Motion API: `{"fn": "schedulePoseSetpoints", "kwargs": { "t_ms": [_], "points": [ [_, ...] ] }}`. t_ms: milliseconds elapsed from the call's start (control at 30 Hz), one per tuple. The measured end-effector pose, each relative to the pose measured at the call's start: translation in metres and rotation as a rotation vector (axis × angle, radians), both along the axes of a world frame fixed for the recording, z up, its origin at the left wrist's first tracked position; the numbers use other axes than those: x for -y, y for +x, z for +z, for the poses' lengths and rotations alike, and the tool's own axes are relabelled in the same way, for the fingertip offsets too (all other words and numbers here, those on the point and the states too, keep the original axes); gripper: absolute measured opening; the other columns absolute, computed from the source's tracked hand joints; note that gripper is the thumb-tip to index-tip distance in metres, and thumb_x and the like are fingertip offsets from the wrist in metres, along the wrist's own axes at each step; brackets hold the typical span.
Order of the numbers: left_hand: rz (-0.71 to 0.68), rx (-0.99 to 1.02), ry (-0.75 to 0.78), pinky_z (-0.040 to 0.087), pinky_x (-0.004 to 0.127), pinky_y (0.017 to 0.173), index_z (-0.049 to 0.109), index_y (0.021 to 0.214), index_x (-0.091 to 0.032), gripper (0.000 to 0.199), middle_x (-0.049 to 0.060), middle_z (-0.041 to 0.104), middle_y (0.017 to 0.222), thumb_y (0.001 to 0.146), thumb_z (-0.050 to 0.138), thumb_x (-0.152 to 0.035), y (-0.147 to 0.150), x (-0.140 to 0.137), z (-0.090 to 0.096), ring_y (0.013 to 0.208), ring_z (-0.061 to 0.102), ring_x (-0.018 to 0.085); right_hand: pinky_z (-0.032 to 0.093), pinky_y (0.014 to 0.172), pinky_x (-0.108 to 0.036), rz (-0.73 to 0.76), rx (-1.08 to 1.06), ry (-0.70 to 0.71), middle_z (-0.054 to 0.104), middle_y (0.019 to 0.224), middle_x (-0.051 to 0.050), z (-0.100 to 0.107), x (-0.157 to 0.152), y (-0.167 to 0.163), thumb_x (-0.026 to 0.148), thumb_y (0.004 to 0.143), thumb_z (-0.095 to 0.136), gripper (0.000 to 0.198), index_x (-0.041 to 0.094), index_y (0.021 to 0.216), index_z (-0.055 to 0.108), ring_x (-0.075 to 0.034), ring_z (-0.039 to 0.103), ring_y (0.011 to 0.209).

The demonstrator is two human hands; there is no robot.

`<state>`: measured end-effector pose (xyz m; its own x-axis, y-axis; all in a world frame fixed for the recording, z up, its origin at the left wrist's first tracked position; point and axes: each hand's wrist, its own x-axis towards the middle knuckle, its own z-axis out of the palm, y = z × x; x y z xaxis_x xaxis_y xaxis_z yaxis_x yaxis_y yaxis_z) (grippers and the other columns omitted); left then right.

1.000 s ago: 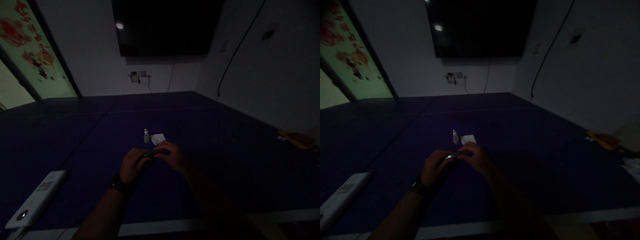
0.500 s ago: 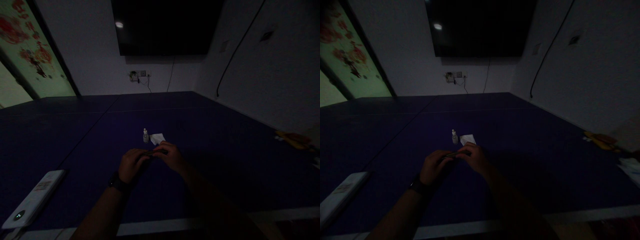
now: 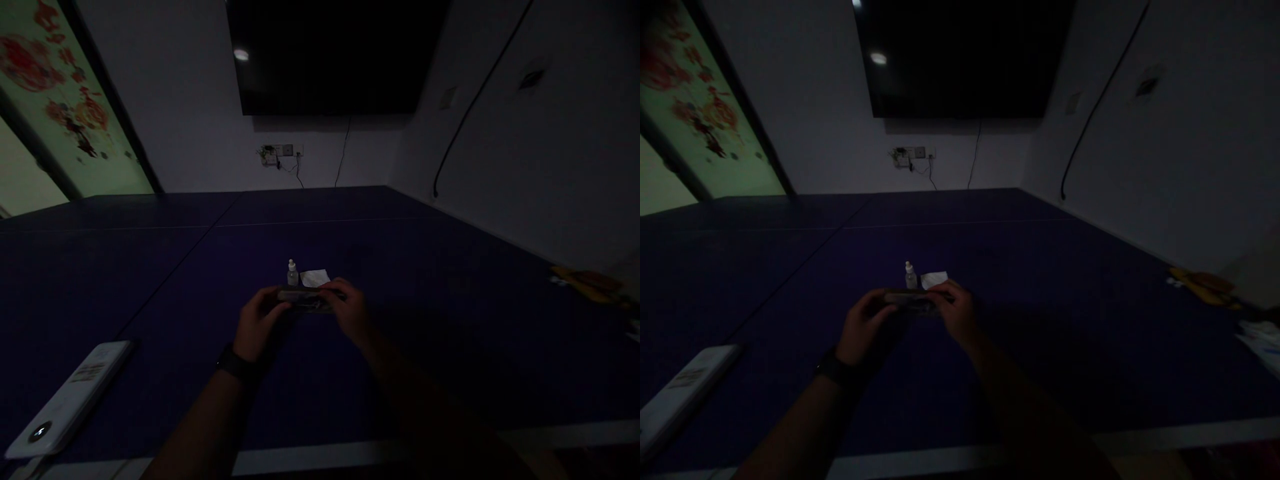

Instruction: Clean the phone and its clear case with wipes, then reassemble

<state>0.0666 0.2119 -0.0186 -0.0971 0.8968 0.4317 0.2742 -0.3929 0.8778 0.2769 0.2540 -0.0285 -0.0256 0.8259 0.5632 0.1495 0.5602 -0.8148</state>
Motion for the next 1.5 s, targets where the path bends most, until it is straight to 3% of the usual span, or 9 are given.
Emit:
{"fn": "schedulePoseSetpoints", "kwargs": {
  "t_ms": [167,300,400,633,933,1100,1300,1400,1500],
  "points": [
    [0.023,0.104,0.011,0.058,0.039,0.093,0.071,0.115,-0.017,0.033,0.011,0.077,0.115,0.093,0.064,-0.04,-0.001,-0.001,-0.002,0.107,0.073,0.024,0.055,0.073,-0.032,0.035,0.025,-0.045,0.073,0.08,-0.001,-0.001,-0.005,0.002,0.04,0.088,0.071,0.018,0.023,0.083,0.075,-0.02,0.069,0.079],
    [0.09,-0.052,0.161,0.057,0.038,0.094,0.073,0.112,-0.02,0.026,0.009,0.077,0.112,0.094,0.063,-0.036,-0.003,0.004,-0.001,0.104,0.072,0.022,0.055,0.082,-0.034,0.108,0.11,0.029,0.074,0.095,-0.005,0.006,0.008,-0.005,0.036,0.087,0.075,0.015,0.024,0.096,0.076,-0.022,0.069,0.092],
    [0.038,-0.224,0.259,0.057,0.035,0.091,0.074,0.112,-0.022,0.023,0.007,0.077,0.108,0.098,0.06,-0.033,0.001,0.012,0.004,0.1,0.072,0.021,0.055,0.089,-0.037,0.133,0.109,0.102,0.073,0.104,-0.006,0.011,0.018,-0.014,0.037,0.088,0.077,0.023,0.026,0.107,0.073,-0.023,0.068,0.1],
    [-0.031,-0.391,0.375,0.057,0.033,0.089,0.072,0.114,-0.021,0.022,0.007,0.078,0.105,0.101,0.057,-0.031,0.008,0.02,0.011,0.095,0.073,0.019,0.054,0.08,-0.034,0.181,0.019,0.131,0.068,0.089,-0.003,0.007,0.023,-0.024,0.046,0.089,0.076,0.021,0.026,0.092,0.069,-0.021,0.066,0.088],
    [-0.01,-0.472,0.481,0.058,0.032,0.091,0.072,0.118,-0.021,0.027,0.008,0.079,0.107,0.103,0.054,-0.033,0.005,0.016,0.005,0.098,0.074,0.019,0.05,0.071,-0.032,0.142,0.077,0.177,0.064,0.085,-0.002,0.003,0.023,-0.022,0.048,0.094,0.069,0.023,0.025,0.091,0.065,-0.02,0.061,0.079],
    [-0.013,-0.539,0.498,0.059,0.031,0.091,0.072,0.118,-0.02,0.028,0.009,0.079,0.109,0.103,0.053,-0.034,0.004,0.015,0.003,0.1,0.074,0.019,0.051,0.072,-0.033,0.134,0.136,0.241,0.063,0.086,-0.003,0.002,0.023,-0.022,0.049,0.098,0.063,0.024,0.025,0.094,0.064,-0.021,0.061,0.081],
    [0.017,-0.565,0.544,0.058,0.031,0.09,0.07,0.121,-0.02,0.028,0.009,0.079,0.106,0.104,0.052,-0.034,0.005,0.016,0.002,0.098,0.074,0.019,0.054,0.086,-0.039,0.119,0.248,0.378,0.068,0.105,-0.008,0.006,0.022,-0.019,0.054,0.103,0.051,0.034,0.027,0.12,0.063,-0.024,0.065,0.099],
    [0.011,-0.595,0.542,0.058,0.03,0.088,0.07,0.12,-0.02,0.028,0.009,0.078,0.104,0.104,0.052,-0.034,0.005,0.016,0.003,0.095,0.074,0.018,0.053,0.083,-0.04,0.13,0.336,0.519,0.069,0.096,-0.007,0.009,0.019,-0.016,0.051,0.105,0.047,0.031,0.026,0.114,0.064,-0.024,0.064,0.09],
    [0.016,-0.645,0.545,0.058,0.031,0.087,0.071,0.12,-0.021,0.031,0.009,0.078,0.103,0.105,0.049,-0.037,0.006,0.015,0.003,0.093,0.073,0.019,0.051,0.079,-0.041,0.114,0.443,0.556,0.067,0.087,-0.008,0.009,0.016,-0.011,0.051,0.106,0.043,0.034,0.025,0.103,0.066,-0.025,0.061,0.08]
  ]
}}
